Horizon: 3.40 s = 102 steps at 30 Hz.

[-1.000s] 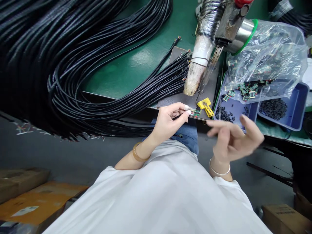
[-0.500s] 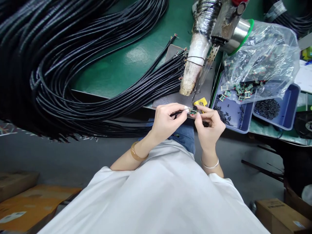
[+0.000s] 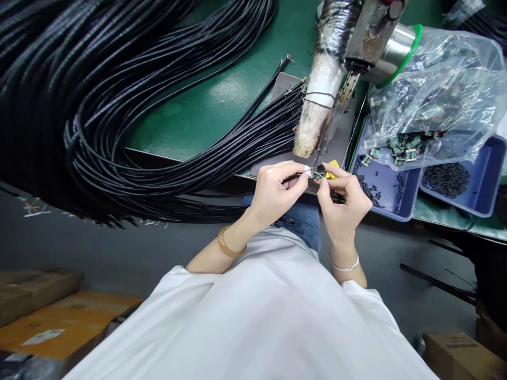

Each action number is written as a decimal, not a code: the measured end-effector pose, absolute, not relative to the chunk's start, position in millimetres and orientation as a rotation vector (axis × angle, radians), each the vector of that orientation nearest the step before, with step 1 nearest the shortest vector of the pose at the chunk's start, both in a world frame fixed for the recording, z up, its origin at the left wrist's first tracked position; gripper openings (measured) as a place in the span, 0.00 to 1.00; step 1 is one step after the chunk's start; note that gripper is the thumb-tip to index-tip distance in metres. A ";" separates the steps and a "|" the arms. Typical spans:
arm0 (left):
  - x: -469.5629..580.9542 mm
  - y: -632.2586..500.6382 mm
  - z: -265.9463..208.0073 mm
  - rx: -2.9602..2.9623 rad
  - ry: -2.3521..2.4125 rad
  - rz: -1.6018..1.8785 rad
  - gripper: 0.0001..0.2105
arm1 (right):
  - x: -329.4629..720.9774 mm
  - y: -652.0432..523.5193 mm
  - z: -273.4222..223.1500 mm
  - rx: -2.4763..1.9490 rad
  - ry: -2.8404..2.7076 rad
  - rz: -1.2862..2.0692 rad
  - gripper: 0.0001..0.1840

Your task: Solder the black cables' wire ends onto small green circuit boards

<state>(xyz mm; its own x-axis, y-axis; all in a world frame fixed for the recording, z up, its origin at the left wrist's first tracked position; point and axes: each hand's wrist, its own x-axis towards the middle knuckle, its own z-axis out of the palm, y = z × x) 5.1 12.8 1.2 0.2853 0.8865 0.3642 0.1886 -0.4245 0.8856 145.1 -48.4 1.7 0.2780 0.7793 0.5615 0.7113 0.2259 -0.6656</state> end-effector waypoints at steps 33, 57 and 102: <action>-1.3 11.6 5.5 1.462 0.968 0.928 0.03 | 146.0 -54.9 4.7 -1.473 -1.560 -0.074 0.09; 1.8 -3.5 -1.1 1.723 1.043 1.119 0.05 | 139.7 -58.1 -3.4 -1.501 -1.557 0.001 0.05; 5.4 8.3 6.7 1.783 0.999 1.015 0.07 | 145.7 -55.5 14.9 -1.494 -1.560 0.027 0.07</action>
